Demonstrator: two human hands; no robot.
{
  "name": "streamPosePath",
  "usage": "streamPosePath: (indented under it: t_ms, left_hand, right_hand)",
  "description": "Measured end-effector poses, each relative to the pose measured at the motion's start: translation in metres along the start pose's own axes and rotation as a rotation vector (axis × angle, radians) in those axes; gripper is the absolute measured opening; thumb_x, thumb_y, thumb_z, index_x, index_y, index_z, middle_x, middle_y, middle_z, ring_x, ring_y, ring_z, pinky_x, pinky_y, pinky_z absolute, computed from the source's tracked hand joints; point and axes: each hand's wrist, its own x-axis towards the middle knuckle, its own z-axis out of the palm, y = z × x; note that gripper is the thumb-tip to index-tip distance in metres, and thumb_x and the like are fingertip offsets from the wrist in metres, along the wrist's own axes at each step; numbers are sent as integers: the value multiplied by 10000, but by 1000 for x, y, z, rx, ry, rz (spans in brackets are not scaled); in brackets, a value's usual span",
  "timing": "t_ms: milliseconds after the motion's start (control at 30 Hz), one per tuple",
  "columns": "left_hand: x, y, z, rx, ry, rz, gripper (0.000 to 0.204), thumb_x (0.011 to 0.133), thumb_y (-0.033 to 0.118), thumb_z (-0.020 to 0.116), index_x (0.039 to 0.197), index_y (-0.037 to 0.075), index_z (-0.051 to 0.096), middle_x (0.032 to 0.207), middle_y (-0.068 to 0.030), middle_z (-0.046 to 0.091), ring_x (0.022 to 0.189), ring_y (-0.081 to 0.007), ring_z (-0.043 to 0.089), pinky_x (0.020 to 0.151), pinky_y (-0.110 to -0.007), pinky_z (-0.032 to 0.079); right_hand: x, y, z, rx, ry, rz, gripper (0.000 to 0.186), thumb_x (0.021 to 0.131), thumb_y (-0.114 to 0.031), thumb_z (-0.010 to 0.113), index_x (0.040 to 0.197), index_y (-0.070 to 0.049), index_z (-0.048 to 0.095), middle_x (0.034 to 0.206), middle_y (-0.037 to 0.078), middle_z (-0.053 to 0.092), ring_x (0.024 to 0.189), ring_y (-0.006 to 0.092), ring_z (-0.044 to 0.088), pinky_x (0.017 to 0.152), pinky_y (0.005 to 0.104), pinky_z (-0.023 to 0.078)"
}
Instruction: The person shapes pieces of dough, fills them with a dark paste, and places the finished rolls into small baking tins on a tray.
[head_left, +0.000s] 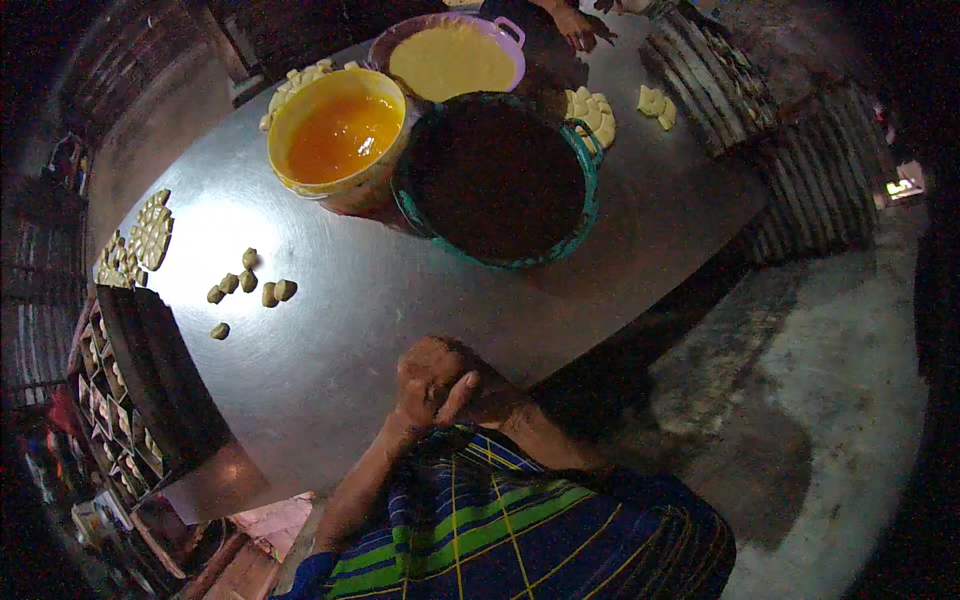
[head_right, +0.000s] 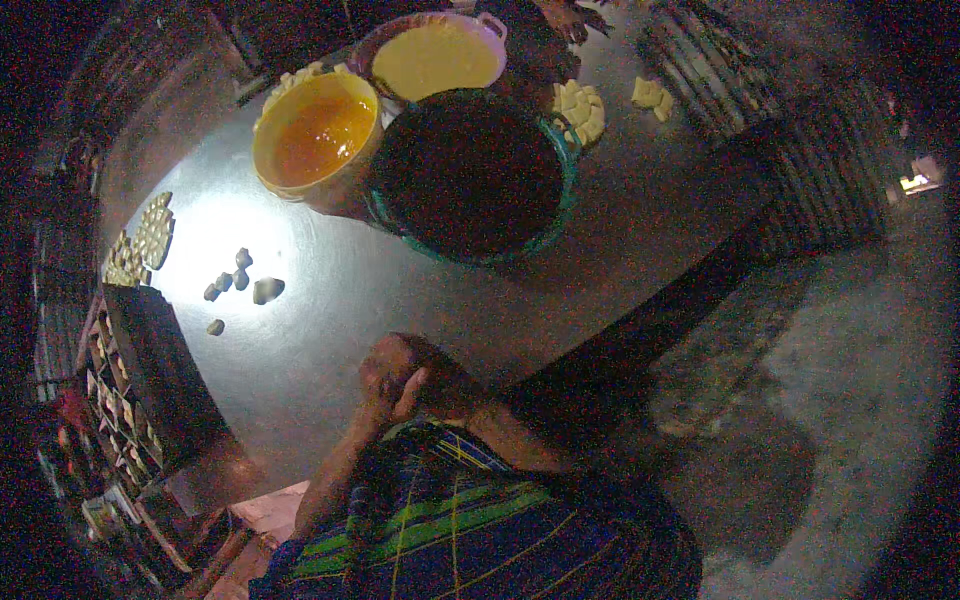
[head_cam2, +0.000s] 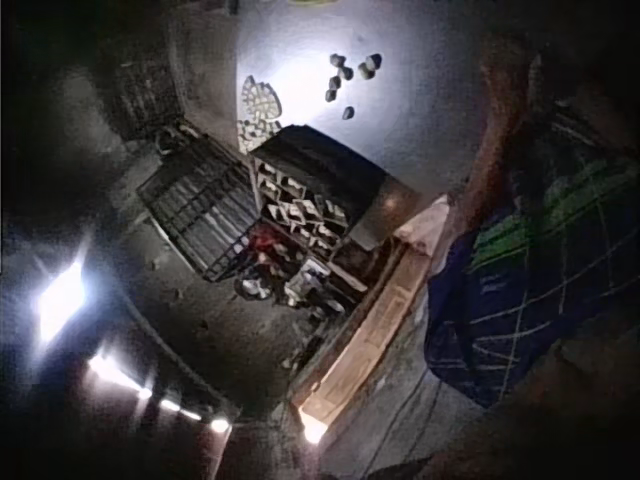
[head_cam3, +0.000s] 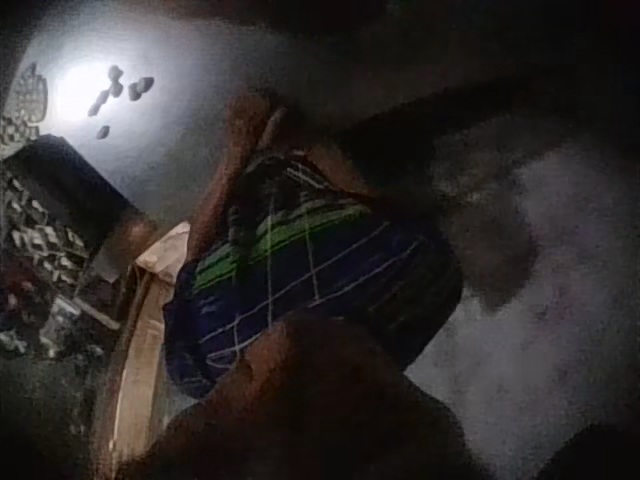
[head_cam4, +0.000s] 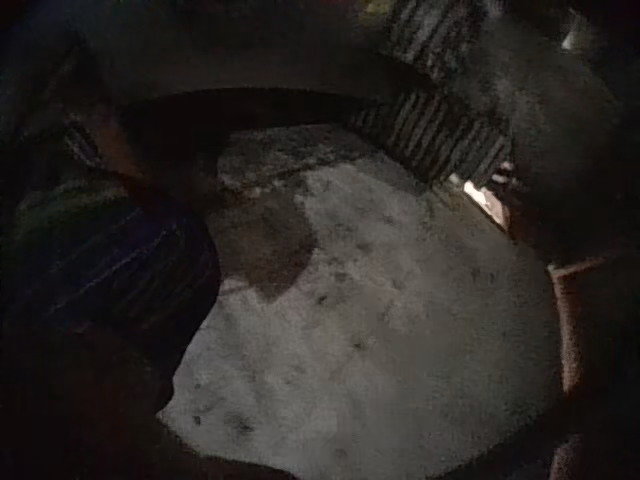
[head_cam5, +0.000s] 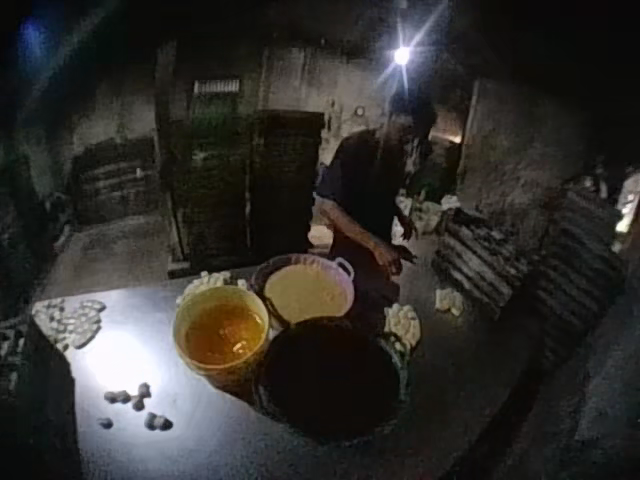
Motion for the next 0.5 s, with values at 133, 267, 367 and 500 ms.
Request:
streamPosePath:
  t_ms: [133, 267, 367, 500]
  left_hand:
    - [10, 15, 8, -194, -90, -319, 430, 925, 402, 533, 1087, 9, 596, 868, -127, 649, 767, -311, 625, 695, -418, 487]
    - [23, 24, 24, -627, 148, -758, 520, 972, 470, 419, 1136, 9, 593, 991, -109, 661, 952, -259, 626, 855, -398, 482]
    - [8, 10, 10, -660, 285, -857, 379, 993, 354, 461, 1091, 23, 616, 1056, -100, 653, 1043, -213, 603, 975, -357, 442]
    - [-12, -2, -26, -517, 320, -988, 263, 992, 260, 506, 1013, 27, 626, 1027, -94, 656, 999, -197, 614, 948, -350, 456]
  right_hand:
    - [-15, -5, -26, 80, -114, 115, 444, 900, -349, 662, 1216, -44, 595, 1123, 73, 659, 986, 216, 635, 872, 343, 512]
    - [-20, -43, -60, -59, -79, 113, 437, 908, -311, 661, 1250, -48, 589, 1159, 76, 661, 1017, 223, 639, 901, 345, 513]
    - [1, -135, -48, -656, 79, -47, 399, 898, -187, 685, 1263, -43, 610, 1165, 78, 674, 1032, 191, 638, 932, 327, 502]
    - [37, -222, -27, -1176, 23, -194, 390, 869, 26, 633, 1238, -100, 652, 1120, 96, 700, 958, 167, 661, 867, 313, 511]
